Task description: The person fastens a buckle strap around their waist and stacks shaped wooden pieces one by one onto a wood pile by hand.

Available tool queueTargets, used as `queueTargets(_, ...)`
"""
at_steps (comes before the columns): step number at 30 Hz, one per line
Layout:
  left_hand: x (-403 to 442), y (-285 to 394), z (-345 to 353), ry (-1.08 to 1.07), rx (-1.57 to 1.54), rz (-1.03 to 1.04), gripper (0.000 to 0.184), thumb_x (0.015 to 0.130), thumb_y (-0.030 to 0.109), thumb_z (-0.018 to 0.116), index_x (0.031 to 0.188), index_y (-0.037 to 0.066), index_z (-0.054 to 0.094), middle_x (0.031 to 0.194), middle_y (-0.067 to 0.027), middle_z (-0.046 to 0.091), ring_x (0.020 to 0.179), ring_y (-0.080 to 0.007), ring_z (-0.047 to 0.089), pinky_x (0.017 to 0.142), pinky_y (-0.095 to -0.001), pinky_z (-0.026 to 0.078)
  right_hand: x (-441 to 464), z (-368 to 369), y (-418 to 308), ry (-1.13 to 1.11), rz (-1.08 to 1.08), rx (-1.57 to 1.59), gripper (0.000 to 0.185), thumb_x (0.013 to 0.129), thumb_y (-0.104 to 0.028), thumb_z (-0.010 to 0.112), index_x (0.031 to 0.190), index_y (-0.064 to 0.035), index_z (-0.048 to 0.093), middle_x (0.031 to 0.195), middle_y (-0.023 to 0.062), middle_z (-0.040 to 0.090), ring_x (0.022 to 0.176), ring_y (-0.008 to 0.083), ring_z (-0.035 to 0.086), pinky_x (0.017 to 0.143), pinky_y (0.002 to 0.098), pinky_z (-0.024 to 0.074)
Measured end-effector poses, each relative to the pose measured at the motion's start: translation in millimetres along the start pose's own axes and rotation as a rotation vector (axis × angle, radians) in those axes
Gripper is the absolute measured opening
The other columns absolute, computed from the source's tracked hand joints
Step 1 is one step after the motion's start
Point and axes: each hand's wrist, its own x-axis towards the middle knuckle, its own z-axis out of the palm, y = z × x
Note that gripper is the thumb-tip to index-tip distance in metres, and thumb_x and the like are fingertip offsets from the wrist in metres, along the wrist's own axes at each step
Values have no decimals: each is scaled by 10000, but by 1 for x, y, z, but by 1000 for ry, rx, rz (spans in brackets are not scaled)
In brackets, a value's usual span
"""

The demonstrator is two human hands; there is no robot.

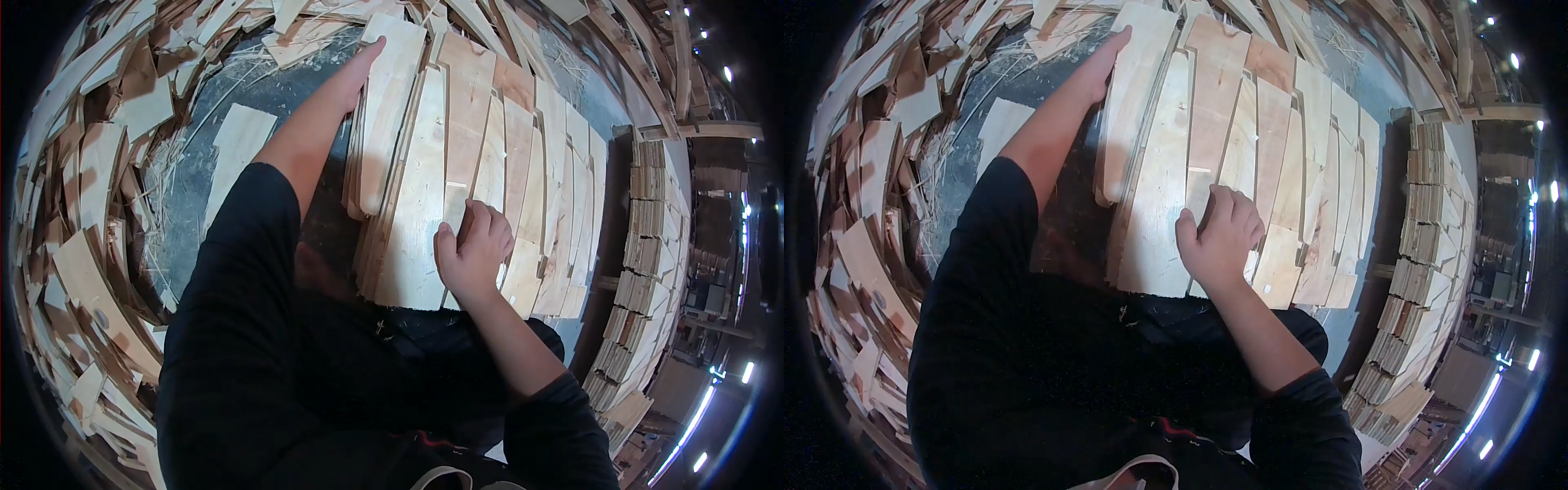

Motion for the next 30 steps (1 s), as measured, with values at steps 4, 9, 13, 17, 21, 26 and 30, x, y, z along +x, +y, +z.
queueTargets(4,-16,-7,-15,-43,135,31,661,966,548,426,1396,47,455,1360,-115,543,1234,-236,520,1057,-374,376,1,-1,1,4,-6,6,575,789,-305,656,1261,-24,485,1214,172,461,1188,339,398,1008,482,227)
queueTargets(9,-25,-49,-35,-108,167,185,671,1005,517,355,1457,20,344,1462,-121,426,1337,-220,403,1114,-349,292,1,0,2,21,-15,23,567,789,-308,658,1252,-25,496,1207,174,468,1182,337,405,1001,482,232)
queueTargets(13,-19,-67,-36,-126,113,210,691,1016,508,335,1483,5,259,1503,-124,356,1375,-215,343,1139,-345,250,0,1,2,11,-9,17,564,790,-307,658,1251,-26,498,1204,175,468,1179,336,406,997,483,234)
queueTargets(17,-19,-67,-31,-122,55,175,698,1014,522,329,1483,11,258,1489,-124,370,1368,-218,351,1135,-349,260,0,1,1,3,-4,5,561,793,-305,654,1252,-25,493,1206,179,459,1178,341,402,997,487,233)
queueTargets(21,-21,-71,-19,-111,-22,221,732,988,599,316,1451,34,363,1436,-121,460,1301,-233,450,1099,-362,331,0,2,1,9,-22,-13,567,795,-300,651,1255,-13,486,1212,188,451,1176,344,400,1001,488,229)
queueTargets(26,-41,-56,-5,-113,-80,195,727,983,594,345,1441,31,373,1426,-123,471,1287,-236,469,1091,-366,344,0,3,2,10,-34,-20,572,796,-297,646,1262,-9,480,1209,191,457,1181,343,398,1008,486,225)
queueTargets(30,-37,-59,-10,-166,-86,202,709,984,559,382,1450,28,324,1420,-140,455,1287,-238,461,1079,-377,357,0,3,3,8,-27,-14,578,796,-300,643,1268,-8,478,1224,197,455,1194,343,393,1014,485,223)
